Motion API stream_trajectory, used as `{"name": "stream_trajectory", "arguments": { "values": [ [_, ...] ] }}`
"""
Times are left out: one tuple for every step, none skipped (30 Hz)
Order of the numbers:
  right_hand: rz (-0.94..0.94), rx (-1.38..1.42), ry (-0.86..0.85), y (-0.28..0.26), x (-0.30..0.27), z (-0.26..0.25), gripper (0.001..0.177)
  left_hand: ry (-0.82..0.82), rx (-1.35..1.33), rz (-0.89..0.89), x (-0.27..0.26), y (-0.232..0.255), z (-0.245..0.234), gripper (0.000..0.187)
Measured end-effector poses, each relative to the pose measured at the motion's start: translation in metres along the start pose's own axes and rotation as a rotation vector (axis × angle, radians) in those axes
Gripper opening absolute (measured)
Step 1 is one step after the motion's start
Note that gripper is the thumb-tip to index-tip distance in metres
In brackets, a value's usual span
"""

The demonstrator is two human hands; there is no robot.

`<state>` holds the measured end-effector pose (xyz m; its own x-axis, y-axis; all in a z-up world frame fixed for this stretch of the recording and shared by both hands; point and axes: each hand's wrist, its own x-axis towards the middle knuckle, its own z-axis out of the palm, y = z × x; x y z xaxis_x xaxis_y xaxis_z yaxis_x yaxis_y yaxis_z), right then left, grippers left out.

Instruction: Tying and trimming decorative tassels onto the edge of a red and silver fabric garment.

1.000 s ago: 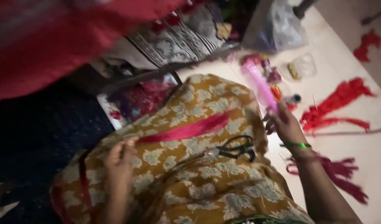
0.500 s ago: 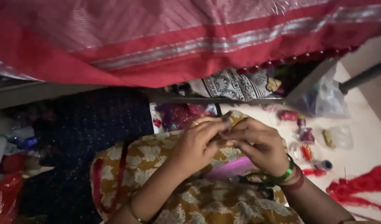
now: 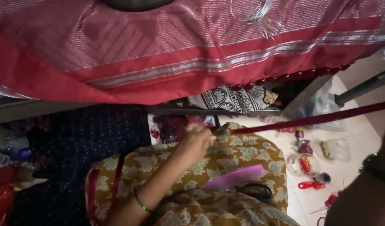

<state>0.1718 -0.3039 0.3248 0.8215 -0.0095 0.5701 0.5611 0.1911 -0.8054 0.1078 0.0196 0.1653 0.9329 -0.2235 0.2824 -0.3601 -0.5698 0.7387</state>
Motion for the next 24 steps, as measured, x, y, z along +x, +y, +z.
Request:
{"name": "stream_trajectory", "arguments": {
  "values": [
    [-0.002,-0.108,-0.010,0.005,-0.001,-0.007,0.019,0.126,-0.009,0.002,0.007,0.012,-0.012,0.011],
    [-0.005,-0.215,-0.020,0.010,-0.002,-0.015,0.019,0.253,-0.017,0.005,0.014,0.024,-0.023,0.020],
    [-0.008,-0.214,-0.015,0.013,-0.002,-0.019,0.019,0.250,-0.014,0.009,0.031,0.033,-0.033,0.020],
    [-0.013,-0.323,-0.021,0.016,-0.002,-0.023,0.019,0.328,-0.310,-0.021,0.047,0.042,-0.043,0.029],
    [-0.011,-0.435,-0.027,0.017,-0.006,-0.028,0.019,0.400,-0.611,-0.059,0.061,0.051,-0.050,0.037],
    [-0.007,-0.438,-0.024,0.026,-0.012,-0.003,0.019,0.395,-0.613,-0.062,0.063,0.056,-0.046,0.037],
    [-0.234,-0.759,-0.195,0.035,-0.017,0.023,0.015,0.356,-0.897,-0.152,0.066,0.061,-0.044,0.032],
    [-0.465,-1.075,-0.371,0.044,-0.021,0.048,0.015,0.310,-1.180,-0.245,0.070,0.066,-0.042,0.027],
    [-0.465,-1.073,-0.370,0.047,-0.023,0.063,0.015,0.311,-1.178,-0.245,0.069,0.071,-0.041,0.027],
    [-0.029,-0.845,-0.337,0.051,-0.024,0.078,0.011,0.321,-1.211,-0.289,0.068,0.075,-0.041,0.025],
    [0.393,-0.587,-0.299,0.055,-0.025,0.094,0.009,0.332,-1.239,-0.334,0.067,0.079,-0.041,0.024],
    [0.393,-0.581,-0.298,0.068,-0.024,0.091,0.009,0.333,-1.233,-0.335,0.065,0.083,-0.043,0.024],
    [0.421,-0.383,-0.281,0.080,-0.025,0.087,0.008,0.339,-1.212,-0.317,0.062,0.087,-0.043,0.022],
    [0.447,-0.185,-0.261,0.093,-0.026,0.084,0.014,0.345,-1.191,-0.300,0.058,0.090,-0.044,0.020],
    [0.450,-0.182,-0.263,0.085,-0.025,0.090,0.014,0.348,-1.189,-0.304,0.056,0.094,-0.045,0.020],
    [0.456,-0.072,-0.272,0.077,-0.023,0.095,0.011,0.350,-1.158,-0.279,0.054,0.098,-0.047,0.018],
    [0.461,0.037,-0.284,0.069,-0.021,0.102,0.011,0.355,-1.128,-0.253,0.053,0.102,-0.049,0.016],
    [0.463,0.041,-0.288,0.067,-0.022,0.100,0.011,0.360,-1.125,-0.255,0.052,0.105,-0.051,0.016],
    [0.411,-0.001,-0.329,0.066,-0.023,0.099,0.010,0.367,-1.127,-0.237,0.052,0.109,-0.053,0.015],
    [0.358,-0.042,-0.370,0.064,-0.023,0.098,0.011,0.374,-1.128,-0.218,0.052,0.113,-0.056,0.014],
    [0.358,-0.042,-0.372,0.062,-0.023,0.100,0.011,0.376,-1.128,-0.218,0.052,0.114,-0.055,0.014],
    [0.373,-0.029,-0.348,0.059,-0.022,0.101,0.012,0.373,-1.140,-0.196,0.052,0.114,-0.055,0.013],
    [0.389,-0.018,-0.320,0.056,-0.023,0.102,0.013,0.366,-1.153,-0.176,0.053,0.115,-0.054,0.013],
    [0.391,-0.019,-0.318,0.057,-0.023,0.100,0.013,0.363,-1.154,-0.178,0.053,0.114,-0.053,0.013]
  ]
}}
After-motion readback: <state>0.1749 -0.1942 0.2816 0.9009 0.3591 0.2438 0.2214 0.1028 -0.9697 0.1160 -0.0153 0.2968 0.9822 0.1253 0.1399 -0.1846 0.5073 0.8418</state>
